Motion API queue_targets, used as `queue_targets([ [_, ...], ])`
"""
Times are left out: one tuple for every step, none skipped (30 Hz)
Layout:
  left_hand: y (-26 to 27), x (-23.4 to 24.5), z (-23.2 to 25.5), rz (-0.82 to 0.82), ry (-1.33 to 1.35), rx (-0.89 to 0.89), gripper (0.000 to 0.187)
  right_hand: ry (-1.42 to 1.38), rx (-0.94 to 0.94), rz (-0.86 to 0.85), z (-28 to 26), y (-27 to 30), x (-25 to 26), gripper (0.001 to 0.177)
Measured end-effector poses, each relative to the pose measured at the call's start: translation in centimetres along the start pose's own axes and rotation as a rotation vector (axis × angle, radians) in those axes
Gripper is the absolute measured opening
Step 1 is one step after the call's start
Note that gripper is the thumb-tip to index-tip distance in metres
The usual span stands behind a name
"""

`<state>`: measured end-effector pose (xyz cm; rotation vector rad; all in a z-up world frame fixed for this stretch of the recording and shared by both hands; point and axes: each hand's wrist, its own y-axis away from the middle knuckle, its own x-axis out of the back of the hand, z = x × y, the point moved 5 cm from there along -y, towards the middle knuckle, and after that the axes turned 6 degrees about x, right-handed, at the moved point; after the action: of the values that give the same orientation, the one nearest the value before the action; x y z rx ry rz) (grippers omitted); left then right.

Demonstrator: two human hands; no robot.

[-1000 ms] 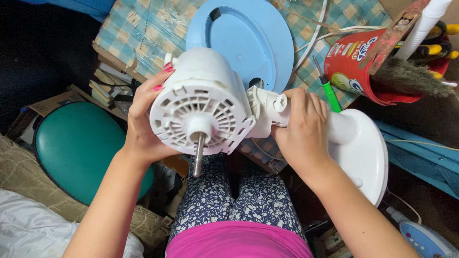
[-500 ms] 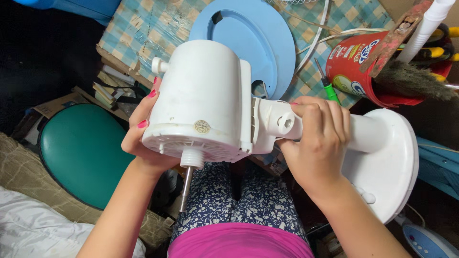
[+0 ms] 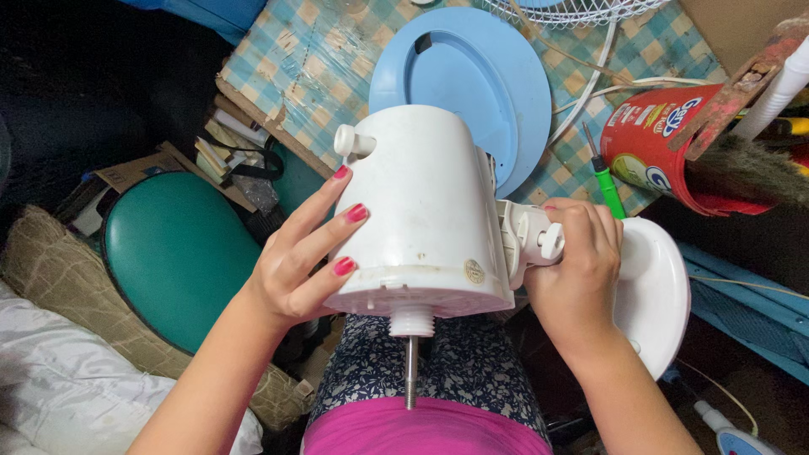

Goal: The person assembles a small white desk fan by attaching the motor housing to the base and securing it with a screwdriver. They then use a brush to clean the fan housing.

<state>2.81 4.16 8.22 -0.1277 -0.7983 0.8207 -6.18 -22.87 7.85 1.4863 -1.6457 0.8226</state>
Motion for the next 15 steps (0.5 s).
queue_targets([
  [0.0,0.1,-0.2,0.012,0.023,0.021,0.079,0.003,-0.003,0.002,-0.2,0.0,0.1,0.039],
  [-0.1,0.1,-0.4,0.023,0.046,0.042,0.083,0.007,-0.007,0.004,-0.3,0.0,0.2,0.039],
  [-0.1,0.0,-0.6,0.033,0.072,0.062,0.087,0.021,0.002,0.009,-0.5,0.0,0.5,0.039],
  [-0.2,-0.2,-0.9,0.074,0.115,0.086,0.093,0.035,0.011,0.014,-0.7,-0.1,0.8,0.039],
  [-0.2,-0.4,-1.2,0.114,0.157,0.114,0.098,0.047,0.019,0.015,-0.9,-0.1,1.0,0.039],
  [-0.1,-0.6,-1.5,0.154,0.2,0.142,0.104,0.058,0.027,0.009,-1.0,-0.1,1.3,0.041],
  [0.1,-0.9,-1.5,0.168,0.204,0.155,0.106,0.069,0.036,0.004,-1.1,-0.3,1.5,0.043],
  [0.3,-1.2,-1.5,0.182,0.209,0.168,0.108,0.08,0.044,-0.001,-1.3,-0.4,1.7,0.045],
  [0.4,-1.4,-1.6,0.197,0.21,0.179,0.111,0.082,0.043,-0.002,-1.3,-0.6,1.8,0.045],
  [0.4,-1.5,-1.8,0.196,0.22,0.179,0.111,0.084,0.042,-0.003,-1.4,-0.8,1.8,0.045],
  [0.7,-1.6,-1.9,0.195,0.23,0.184,0.112,0.085,0.042,-0.007,-1.5,-0.9,1.8,0.044],
  [0.9,-1.6,-2.0,0.194,0.24,0.188,0.113,0.074,0.044,-0.014,-1.6,-1.0,1.8,0.045],
  [1.1,-1.6,-2.2,0.181,0.238,0.196,0.114,0.064,0.047,-0.02,-1.7,-1.0,1.8,0.045],
  [1.2,-1.5,-2.3,0.168,0.236,0.204,0.115,0.053,0.049,-0.025,-1.7,-1.1,1.7,0.045],
  [1.3,-1.5,-2.5,0.153,0.237,0.209,0.117,0.046,0.034,-0.04,-1.7,-1.1,1.5,0.044],
])
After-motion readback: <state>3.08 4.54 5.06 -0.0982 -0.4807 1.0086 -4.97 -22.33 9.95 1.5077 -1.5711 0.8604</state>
